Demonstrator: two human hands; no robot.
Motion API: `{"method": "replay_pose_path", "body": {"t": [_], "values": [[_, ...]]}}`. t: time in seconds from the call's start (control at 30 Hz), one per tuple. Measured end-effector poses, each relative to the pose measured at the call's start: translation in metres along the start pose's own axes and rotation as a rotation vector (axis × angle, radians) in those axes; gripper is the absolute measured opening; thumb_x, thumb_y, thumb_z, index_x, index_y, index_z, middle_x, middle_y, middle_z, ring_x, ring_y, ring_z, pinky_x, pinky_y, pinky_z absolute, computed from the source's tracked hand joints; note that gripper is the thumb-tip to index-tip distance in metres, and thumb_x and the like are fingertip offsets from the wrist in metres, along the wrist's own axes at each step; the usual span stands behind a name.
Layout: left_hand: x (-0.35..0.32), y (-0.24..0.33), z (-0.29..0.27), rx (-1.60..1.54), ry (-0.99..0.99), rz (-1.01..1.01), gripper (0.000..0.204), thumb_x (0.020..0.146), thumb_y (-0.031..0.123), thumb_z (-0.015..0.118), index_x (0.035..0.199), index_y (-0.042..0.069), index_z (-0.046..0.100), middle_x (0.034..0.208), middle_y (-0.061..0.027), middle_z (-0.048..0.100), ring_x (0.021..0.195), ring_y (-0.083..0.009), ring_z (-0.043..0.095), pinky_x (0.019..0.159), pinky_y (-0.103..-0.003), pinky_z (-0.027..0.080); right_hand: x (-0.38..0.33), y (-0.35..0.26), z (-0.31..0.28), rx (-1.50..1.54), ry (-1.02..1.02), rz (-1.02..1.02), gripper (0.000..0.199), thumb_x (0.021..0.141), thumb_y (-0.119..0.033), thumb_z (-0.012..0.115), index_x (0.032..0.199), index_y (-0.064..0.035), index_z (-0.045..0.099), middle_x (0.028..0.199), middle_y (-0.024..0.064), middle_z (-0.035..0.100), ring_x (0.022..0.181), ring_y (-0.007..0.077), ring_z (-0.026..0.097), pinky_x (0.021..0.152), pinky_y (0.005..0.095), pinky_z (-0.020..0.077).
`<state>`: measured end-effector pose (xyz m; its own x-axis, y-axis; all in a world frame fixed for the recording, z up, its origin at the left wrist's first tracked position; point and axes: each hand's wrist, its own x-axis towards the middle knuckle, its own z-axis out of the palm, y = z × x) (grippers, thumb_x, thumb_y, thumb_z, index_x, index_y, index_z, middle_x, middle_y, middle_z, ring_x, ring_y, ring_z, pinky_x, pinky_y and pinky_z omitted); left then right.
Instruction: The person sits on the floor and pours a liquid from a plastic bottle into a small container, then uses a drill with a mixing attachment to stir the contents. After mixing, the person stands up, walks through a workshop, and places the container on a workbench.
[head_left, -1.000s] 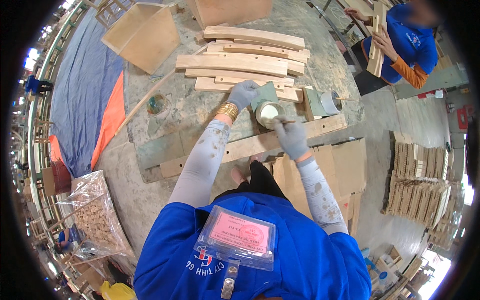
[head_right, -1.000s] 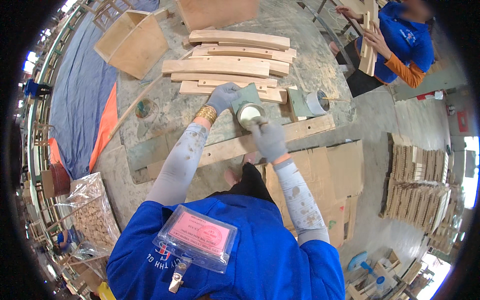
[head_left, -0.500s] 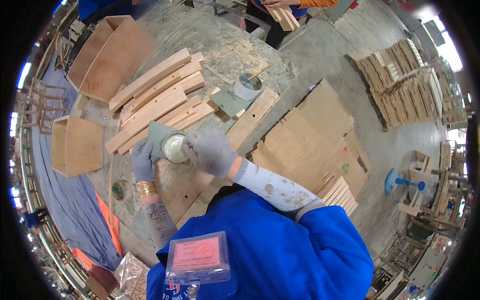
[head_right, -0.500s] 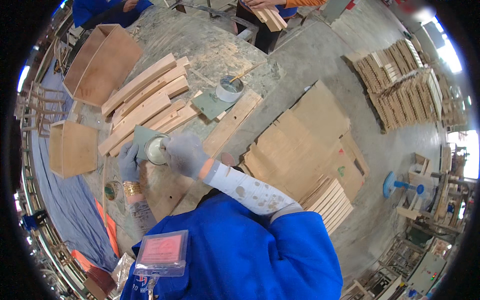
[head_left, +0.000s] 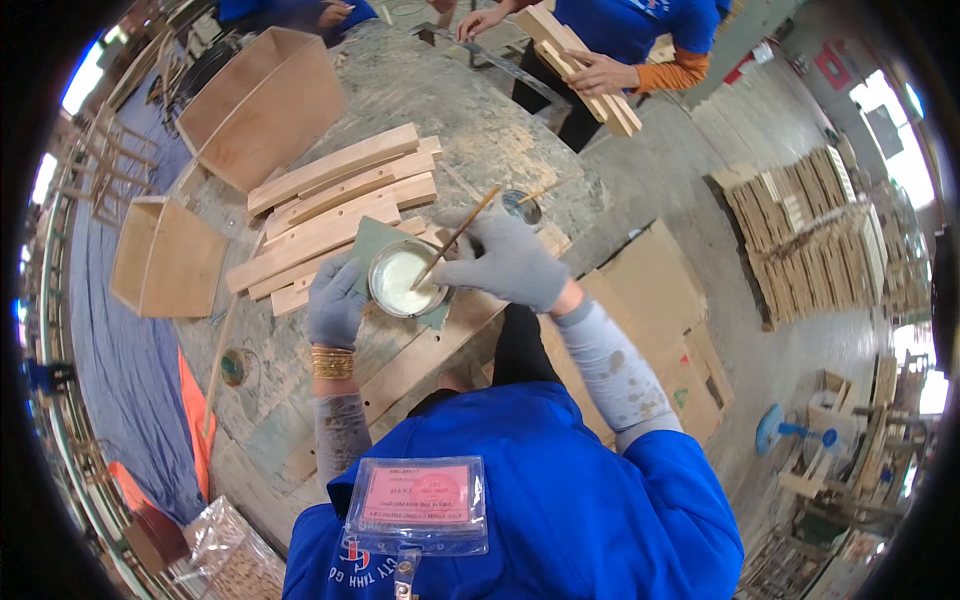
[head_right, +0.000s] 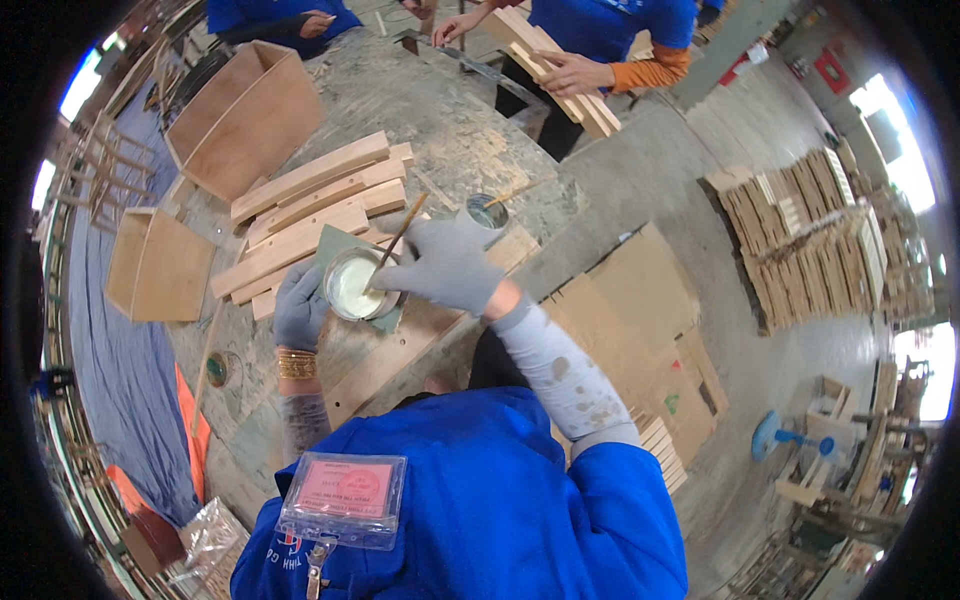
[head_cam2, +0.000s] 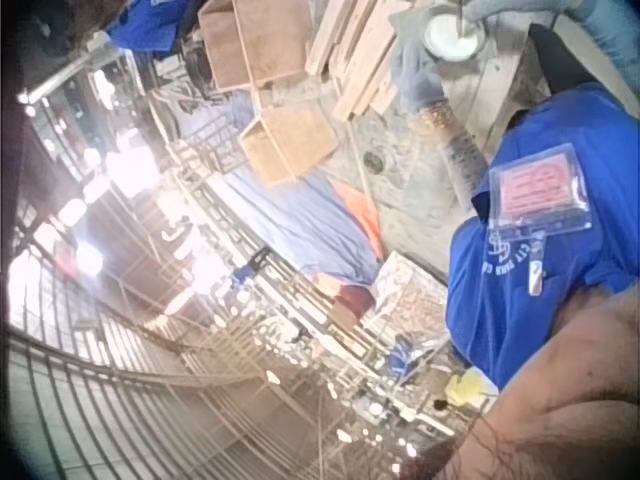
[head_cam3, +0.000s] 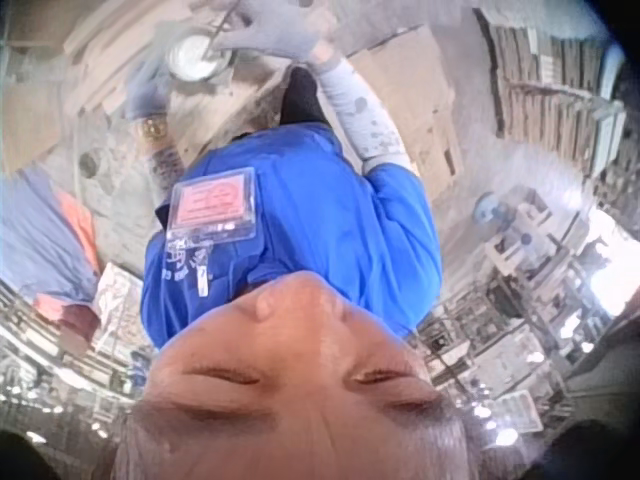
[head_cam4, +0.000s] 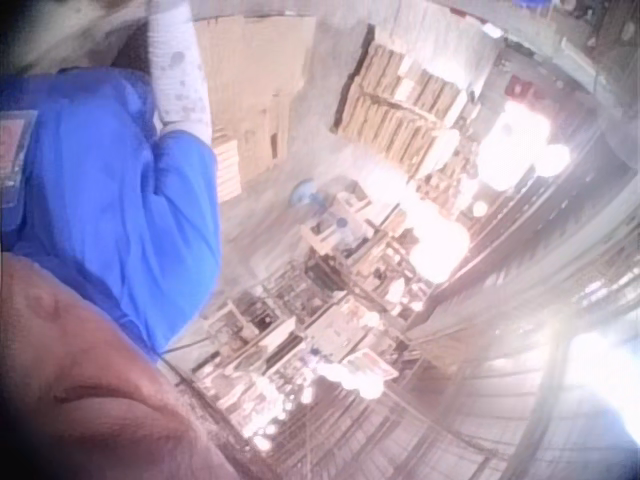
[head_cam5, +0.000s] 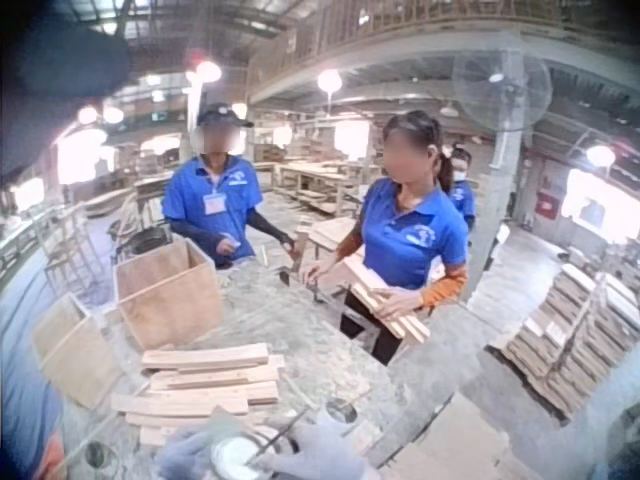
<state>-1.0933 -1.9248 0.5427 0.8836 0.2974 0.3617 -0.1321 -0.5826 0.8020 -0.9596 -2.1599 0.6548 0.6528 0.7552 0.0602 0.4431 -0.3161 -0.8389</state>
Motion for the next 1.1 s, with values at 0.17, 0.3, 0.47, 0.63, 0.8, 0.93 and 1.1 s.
{"method": "replay_pose_path", "body": {"t": [0.17, 0.3, 0.47, 0.63, 0.8, 0.93, 1.1], "values": [[0.041, 0.002, 0.032, -0.142, 0.130, -0.174, 0.020, 0.089, 0.006, 0.059, 0.105, -0.005, 0.062, 0.099, -0.0087, 0.060, 0.086, -0.0134, 0.058, 0.073, -0.024, 0.051, 0.037, 0.045, -0.094, 0.218, -0.319, 0.060, 0.075, 0.072, -0.013, 0.077, 0.136, 0.0020, 0.042, 0.076, -0.0034, 0.056, 0.069, 0.0054, 0.052, 0.061, 0.0209, 0.0416], [0.088, 0.001, 0.068, -0.848, 0.305, -0.708, 0.020, 0.090, 0.013, 0.061, 0.105, 0.001, 0.060, 0.090, -0.0049, 0.062, 0.077, -0.0128, 0.059, 0.065, -0.023, 0.050, 0.088, 0.083, -0.133, 0.496, -0.510, 0.027, 0.079, 0.072, -0.008, 0.077, 0.140, 0.0013, 0.037, 0.083, -0.0022, 0.057, 0.074, 0.0047, 0.051, 0.063, 0.0198, 0.0415], [0.135, 0.018, 0.105, -0.947, 0.570, -0.715, 0.019, 0.091, 0.009, 0.056, 0.108, -0.001, 0.058, 0.093, -0.0098, 0.065, 0.077, -0.0157, 0.064, 0.064, -0.027, 0.055, 0.139, 0.193, -0.180, 0.336, -0.517, 0.122, 0.072, 0.069, -0.012, 0.079, 0.132, -0.0018, 0.045, 0.092, 0.0033, 0.060, 0.080, 0.0101, 0.055, 0.072, 0.0243, 0.0449], [0.116, 0.026, 0.099, -0.868, 0.925, -0.730, 0.015, 0.091, 0.005, 0.055, 0.106, 0.001, 0.059, 0.091, -0.0074, 0.065, 0.075, -0.0135, 0.065, 0.061, -0.024, 0.057, 0.120, 0.292, -0.153, -0.452, -0.455, -0.490, 0.036, 0.079, -0.016, 0.063, 0.113, -0.0049, 0.059, 0.097, 0.0170, 0.063, 0.089, 0.0365, 0.059, 0.078, 0.0422, 0.0481], [0.077, 0.058, 0.083, -0.707, 1.172, -0.763, 0.010, 0.091, 0.007, 0.058, 0.101, 0.006, 0.059, 0.087, -0.0028, 0.065, 0.068, -0.0087, 0.064, 0.050, -0.020, 0.055, 0.138, 0.302, -0.163, -0.048, -0.544, -0.237, 0.022, 0.084, -0.016, 0.058, 0.101, -0.0023, 0.063, 0.093, 0.0188, 0.063, 0.089, 0.0384, 0.059, 0.075, 0.0422, 0.0474], [0.008, 0.096, 0.057, -0.452, 1.348, -0.737, 0.009, 0.091, 0.009, 0.058, 0.100, 0.007, 0.059, 0.085, -0.0023, 0.065, 0.063, -0.0087, 0.062, 0.048, -0.020, 0.052, 0.168, 0.247, -0.122, 0.065, -0.690, -0.246, 0.025, 0.084, -0.018, 0.061, 0.102, 0.0002, 0.063, 0.087, 0.0193, 0.065, 0.081, 0.0292, 0.064, 0.072, 0.0350, 0.0491], [-0.061, 0.144, 0.048, -0.498, 1.537, -0.588, 0.011, 0.091, 0.008, 0.057, 0.101, 0.003, 0.058, 0.088, -0.0060, 0.066, 0.071, -0.0134, 0.065, 0.054, -0.025, 0.056, 0.203, 0.163, -0.024, 0.038, -1.068, -0.283, 0.035, 0.076, -0.035, 0.065, 0.092, -0.0044, 0.066, 0.087, 0.0181, 0.064, 0.080, 0.0358, 0.062, 0.070, 0.0405, 0.0478]]}}
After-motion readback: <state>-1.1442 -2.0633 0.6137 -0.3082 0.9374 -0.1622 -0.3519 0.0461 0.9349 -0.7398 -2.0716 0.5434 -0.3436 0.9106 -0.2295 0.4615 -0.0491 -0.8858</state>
